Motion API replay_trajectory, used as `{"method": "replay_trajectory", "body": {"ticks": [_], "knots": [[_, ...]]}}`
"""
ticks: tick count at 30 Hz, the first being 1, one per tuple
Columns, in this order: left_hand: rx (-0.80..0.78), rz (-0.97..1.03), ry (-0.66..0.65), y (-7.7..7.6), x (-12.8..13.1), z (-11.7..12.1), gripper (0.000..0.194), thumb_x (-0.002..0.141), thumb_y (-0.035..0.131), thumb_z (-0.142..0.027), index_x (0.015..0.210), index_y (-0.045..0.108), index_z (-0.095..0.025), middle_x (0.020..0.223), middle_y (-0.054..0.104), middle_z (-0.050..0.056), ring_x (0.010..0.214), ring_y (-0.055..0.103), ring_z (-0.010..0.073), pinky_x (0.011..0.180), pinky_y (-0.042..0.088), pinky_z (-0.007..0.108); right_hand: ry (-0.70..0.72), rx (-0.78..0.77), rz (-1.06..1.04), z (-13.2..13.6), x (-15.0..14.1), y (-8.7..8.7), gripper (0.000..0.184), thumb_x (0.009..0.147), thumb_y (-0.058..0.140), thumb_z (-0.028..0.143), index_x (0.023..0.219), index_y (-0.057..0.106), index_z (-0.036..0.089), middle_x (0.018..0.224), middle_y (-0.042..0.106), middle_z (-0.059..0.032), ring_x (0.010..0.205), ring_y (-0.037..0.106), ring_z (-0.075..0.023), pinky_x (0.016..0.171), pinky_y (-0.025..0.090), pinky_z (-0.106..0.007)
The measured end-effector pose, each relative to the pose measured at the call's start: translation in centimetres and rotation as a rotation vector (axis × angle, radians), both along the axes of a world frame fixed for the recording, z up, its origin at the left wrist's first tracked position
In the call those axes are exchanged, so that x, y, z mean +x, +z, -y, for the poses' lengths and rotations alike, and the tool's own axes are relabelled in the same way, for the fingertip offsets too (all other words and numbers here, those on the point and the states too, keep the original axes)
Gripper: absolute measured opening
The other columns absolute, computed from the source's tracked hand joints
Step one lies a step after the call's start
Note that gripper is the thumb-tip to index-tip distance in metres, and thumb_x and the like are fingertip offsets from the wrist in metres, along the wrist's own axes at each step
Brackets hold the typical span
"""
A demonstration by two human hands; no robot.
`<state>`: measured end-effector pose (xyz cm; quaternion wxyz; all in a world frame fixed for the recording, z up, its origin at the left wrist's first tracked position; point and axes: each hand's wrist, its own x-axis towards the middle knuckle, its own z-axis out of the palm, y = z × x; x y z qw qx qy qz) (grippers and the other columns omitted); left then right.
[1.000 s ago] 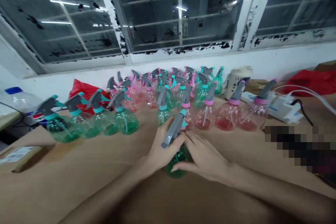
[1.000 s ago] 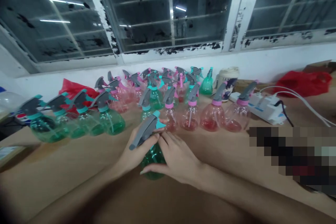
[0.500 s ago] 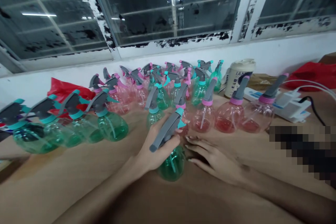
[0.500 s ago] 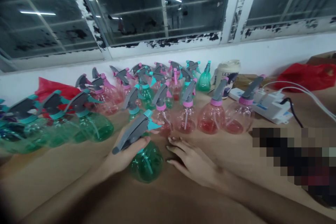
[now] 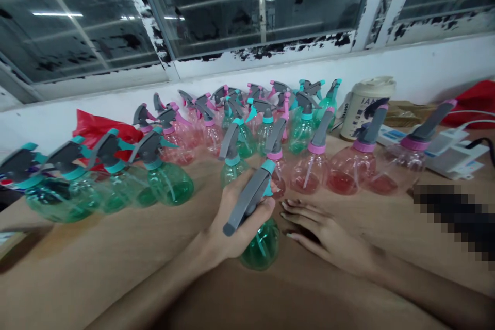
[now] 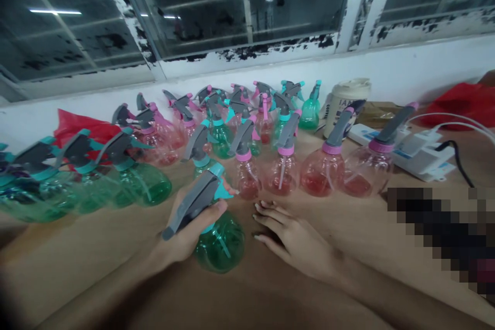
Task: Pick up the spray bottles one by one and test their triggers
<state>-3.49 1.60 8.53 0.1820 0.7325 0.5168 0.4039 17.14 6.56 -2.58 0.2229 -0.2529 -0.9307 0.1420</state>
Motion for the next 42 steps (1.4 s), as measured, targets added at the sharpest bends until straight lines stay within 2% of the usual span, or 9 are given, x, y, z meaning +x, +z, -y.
{"method": "replay_trajectory", "body": {"ticks": [5, 12, 18, 24, 29, 34, 39, 42], "knots": [[-0.012, 0.011, -0.005, 0.3, 0.1, 0.2, 0.007, 0.081, 0.049, -0.027, 0.081, 0.056, -0.023, 0.073, 0.059, 0.001, 0.062, 0.055, 0.0165, 0.056, 0.044, 0.031, -0.001, -0.013, 0.015, 0.0, 0.0, -0.3, 0.039, 0.090, 0.045, 0.034, 0.127, 0.049, 0.020, 0.133, 0.051, -0.0058, 0.126, 0.042, -0.0221, 0.104, 0.037, -0.046], [0.013, 0.039, -0.021, -0.4, 0.0, -0.2, 0.007, 0.078, 0.052, -0.028, 0.084, 0.054, -0.025, 0.066, 0.057, 0.000, 0.062, 0.057, 0.0180, 0.058, 0.047, 0.031, 0.011, -0.035, -0.025, -0.1, 0.1, -0.1, 0.041, 0.089, 0.049, 0.032, 0.128, 0.048, 0.023, 0.131, 0.053, -0.0053, 0.125, 0.043, -0.0220, 0.103, 0.038, -0.046], [0.008, 0.089, 0.027, -0.5, 0.7, 0.2, 0.021, 0.079, 0.051, -0.024, 0.100, 0.055, -0.025, 0.074, 0.060, 0.000, 0.060, 0.058, 0.0164, 0.064, 0.050, 0.031, 0.007, -0.052, -0.008, 0.0, 0.1, 0.1, 0.041, 0.090, 0.047, 0.033, 0.129, 0.048, 0.020, 0.131, 0.053, -0.0061, 0.126, 0.041, -0.0215, 0.105, 0.036, -0.045], [-0.023, 0.106, 0.054, -0.2, 1.1, 0.5, 0.019, 0.081, 0.050, -0.021, 0.100, 0.054, -0.022, 0.080, 0.061, 0.001, 0.069, 0.061, 0.0161, 0.068, 0.049, 0.030, 0.017, -0.035, 0.006, -0.2, 0.2, -0.2, 0.040, 0.090, 0.047, 0.033, 0.128, 0.048, 0.021, 0.132, 0.052, -0.0051, 0.127, 0.041, -0.0208, 0.106, 0.034, -0.044], [-0.029, 0.112, 0.028, -0.2, 1.0, 0.4, 0.014, 0.081, 0.050, -0.022, 0.094, 0.053, -0.021, 0.074, 0.057, 0.000, 0.064, 0.057, 0.0160, 0.064, 0.049, 0.031, 0.010, -0.030, 0.019, -0.2, 0.2, -0.2, 0.040, 0.090, 0.047, 0.034, 0.129, 0.048, 0.022, 0.133, 0.051, -0.0040, 0.127, 0.041, -0.0199, 0.107, 0.034, -0.042], [0.032, 0.097, 0.082, -0.2, 1.2, 0.4, 0.010, 0.079, 0.049, -0.019, 0.087, 0.052, -0.022, 0.073, 0.056, -0.001, 0.063, 0.056, 0.0154, 0.065, 0.049, 0.030, -0.003, -0.026, 0.046, -0.1, 0.2, 0.0, 0.040, 0.091, 0.045, 0.034, 0.129, 0.047, 0.021, 0.134, 0.050, -0.0039, 0.128, 0.039, -0.0197, 0.107, 0.034, -0.042], [0.078, 0.077, 0.009, 0.0, 0.8, 0.2, 0.008, 0.071, 0.049, -0.016, 0.074, 0.048, -0.023, 0.064, 0.050, -0.004, 0.053, 0.049, 0.0126, 0.051, 0.043, 0.026, -0.001, -0.004, 0.054, -0.1, 0.2, -0.1, 0.039, 0.091, 0.044, 0.033, 0.128, 0.049, 0.021, 0.134, 0.050, -0.0042, 0.127, 0.040, -0.0195, 0.107, 0.035, -0.042], [0.055, 0.055, 0.008, 0.0, 0.5, 0.0, 0.005, 0.073, 0.048, -0.018, 0.074, 0.046, -0.023, 0.067, 0.052, -0.002, 0.058, 0.051, 0.0141, 0.054, 0.044, 0.028, 0.008, -0.002, 0.031, -0.2, 0.2, -0.3, 0.039, 0.091, 0.045, 0.033, 0.128, 0.048, 0.021, 0.133, 0.051, -0.0043, 0.127, 0.040, -0.0196, 0.106, 0.035, -0.042]]}}
